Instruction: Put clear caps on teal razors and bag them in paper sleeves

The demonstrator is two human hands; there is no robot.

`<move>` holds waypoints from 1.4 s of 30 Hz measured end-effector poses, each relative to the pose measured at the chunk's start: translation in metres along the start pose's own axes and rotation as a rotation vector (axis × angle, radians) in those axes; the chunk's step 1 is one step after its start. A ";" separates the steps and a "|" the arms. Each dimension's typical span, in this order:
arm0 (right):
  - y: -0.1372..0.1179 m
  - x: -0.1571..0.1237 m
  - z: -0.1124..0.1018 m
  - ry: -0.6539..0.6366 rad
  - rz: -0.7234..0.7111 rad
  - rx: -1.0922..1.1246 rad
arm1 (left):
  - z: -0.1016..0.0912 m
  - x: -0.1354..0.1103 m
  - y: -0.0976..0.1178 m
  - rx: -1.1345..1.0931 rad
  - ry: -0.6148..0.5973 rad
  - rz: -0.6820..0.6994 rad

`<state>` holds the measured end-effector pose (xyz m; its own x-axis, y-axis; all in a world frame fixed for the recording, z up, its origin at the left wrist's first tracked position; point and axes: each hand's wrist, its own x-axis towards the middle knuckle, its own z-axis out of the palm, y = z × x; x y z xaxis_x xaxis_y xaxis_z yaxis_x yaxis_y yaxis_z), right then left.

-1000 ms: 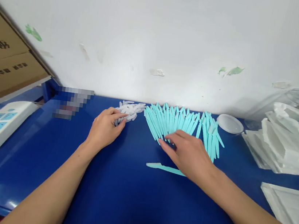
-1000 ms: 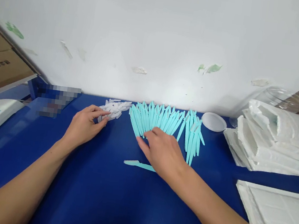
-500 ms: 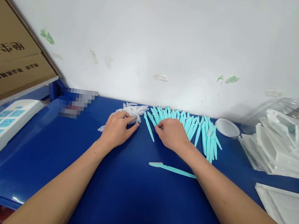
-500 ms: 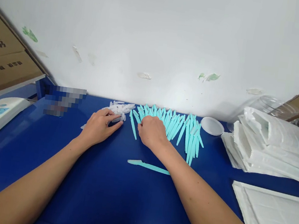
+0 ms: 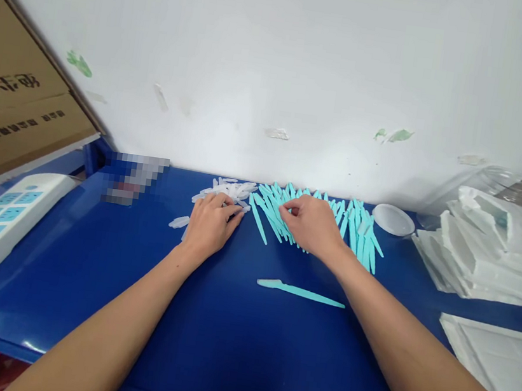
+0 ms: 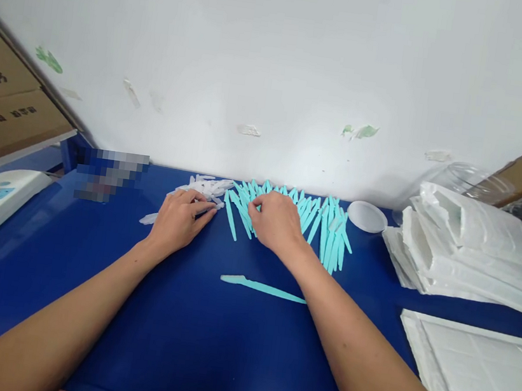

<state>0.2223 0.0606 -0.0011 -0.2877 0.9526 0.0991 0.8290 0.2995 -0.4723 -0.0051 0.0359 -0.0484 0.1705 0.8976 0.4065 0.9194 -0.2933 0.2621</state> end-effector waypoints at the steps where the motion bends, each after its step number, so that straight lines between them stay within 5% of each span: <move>1: 0.004 -0.005 -0.008 -0.019 -0.001 0.039 | -0.002 0.000 0.001 -0.034 0.005 -0.010; 6: 0.037 -0.048 -0.043 -0.336 0.047 0.452 | -0.020 -0.004 0.017 -0.445 -0.092 -0.178; 9: 0.053 -0.071 -0.047 -0.392 0.077 0.580 | -0.028 -0.010 0.036 -0.856 -0.276 -0.370; 12: 0.058 -0.081 -0.042 -0.409 0.088 0.600 | -0.029 -0.015 0.051 -0.995 -0.372 -0.464; 27: 0.060 -0.083 -0.034 -0.414 0.073 0.567 | -0.031 -0.022 0.045 -0.835 -0.451 -0.421; 42: 0.058 -0.083 -0.036 -0.423 0.083 0.602 | -0.029 -0.026 0.053 -0.902 -0.503 -0.417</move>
<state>0.3113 0.0012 -0.0052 -0.4966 0.8322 -0.2469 0.4849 0.0300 -0.8741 0.0286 -0.0125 -0.0202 0.2201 0.9527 -0.2095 0.3784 0.1145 0.9185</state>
